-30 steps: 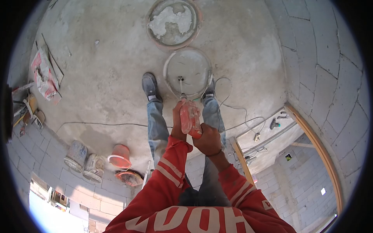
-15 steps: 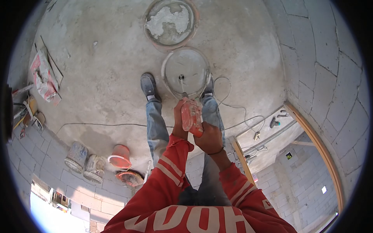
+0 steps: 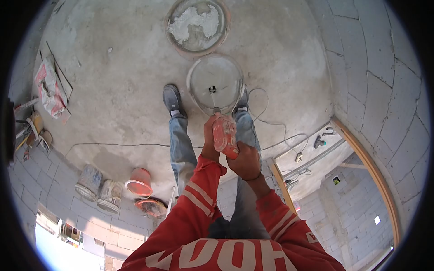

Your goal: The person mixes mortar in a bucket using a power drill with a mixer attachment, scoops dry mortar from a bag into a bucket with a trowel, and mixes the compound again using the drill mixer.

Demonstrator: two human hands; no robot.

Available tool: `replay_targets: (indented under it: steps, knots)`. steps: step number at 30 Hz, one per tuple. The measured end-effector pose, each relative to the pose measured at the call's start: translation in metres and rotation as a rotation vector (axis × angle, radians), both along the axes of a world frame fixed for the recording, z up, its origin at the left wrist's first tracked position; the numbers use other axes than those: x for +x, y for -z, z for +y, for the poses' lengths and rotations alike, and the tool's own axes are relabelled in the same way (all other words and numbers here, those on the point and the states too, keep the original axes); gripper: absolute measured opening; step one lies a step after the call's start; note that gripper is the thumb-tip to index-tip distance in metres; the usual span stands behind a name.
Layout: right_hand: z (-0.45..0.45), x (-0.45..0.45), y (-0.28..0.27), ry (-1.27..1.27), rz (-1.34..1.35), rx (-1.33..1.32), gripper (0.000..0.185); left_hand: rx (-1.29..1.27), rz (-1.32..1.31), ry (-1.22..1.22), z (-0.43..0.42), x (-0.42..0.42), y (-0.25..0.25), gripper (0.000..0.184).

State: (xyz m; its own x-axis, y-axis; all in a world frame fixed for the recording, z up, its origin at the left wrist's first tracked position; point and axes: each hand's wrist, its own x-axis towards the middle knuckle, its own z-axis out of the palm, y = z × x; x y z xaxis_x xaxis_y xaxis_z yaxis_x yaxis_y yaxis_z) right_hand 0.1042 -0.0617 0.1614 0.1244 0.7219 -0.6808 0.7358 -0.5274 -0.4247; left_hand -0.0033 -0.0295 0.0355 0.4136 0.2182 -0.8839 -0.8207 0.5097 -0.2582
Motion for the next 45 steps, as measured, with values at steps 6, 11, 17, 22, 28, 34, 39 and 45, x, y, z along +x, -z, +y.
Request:
replay_targets:
  steps: [6, 11, 17, 22, 28, 34, 39, 45]
  knots:
    - [-0.004, 0.002, 0.002, 0.009, -0.005, 0.013, 0.023, -0.02, 0.002, 0.013, -0.003, 0.0, -0.001, 0.023]
    - [-0.002, 0.004, 0.005, 0.027, -0.012, 0.032, 0.022, -0.021, 0.011, -0.023, 0.0, 0.006, 0.001, 0.02]
    - [-0.004, 0.006, 0.004, 0.052, 0.001, 0.019, 0.021, 0.056, -0.012, 0.032, -0.007, 0.008, 0.015, 0.022]
    - [0.0, 0.01, 0.003, 0.05, 0.004, 0.031, 0.02, -0.021, -0.069, -0.002, -0.005, 0.01, 0.013, 0.023]
    - [0.003, 0.01, 0.0, 0.032, -0.011, 0.057, 0.022, -0.031, -0.036, -0.017, -0.004, 0.013, 0.01, 0.021]
    - [-0.001, 0.011, 0.004, 0.039, -0.002, 0.007, 0.022, 0.019, -0.056, -0.028, -0.004, 0.008, 0.008, 0.021]
    - [0.002, 0.012, 0.001, 0.014, -0.034, 0.035, 0.022, 0.061, -0.015, 0.004, -0.007, 0.013, 0.008, 0.031]
    - [-0.008, 0.011, 0.004, 0.043, -0.012, 0.042, 0.022, 0.014, -0.001, 0.031, -0.006, 0.009, 0.005, 0.024]
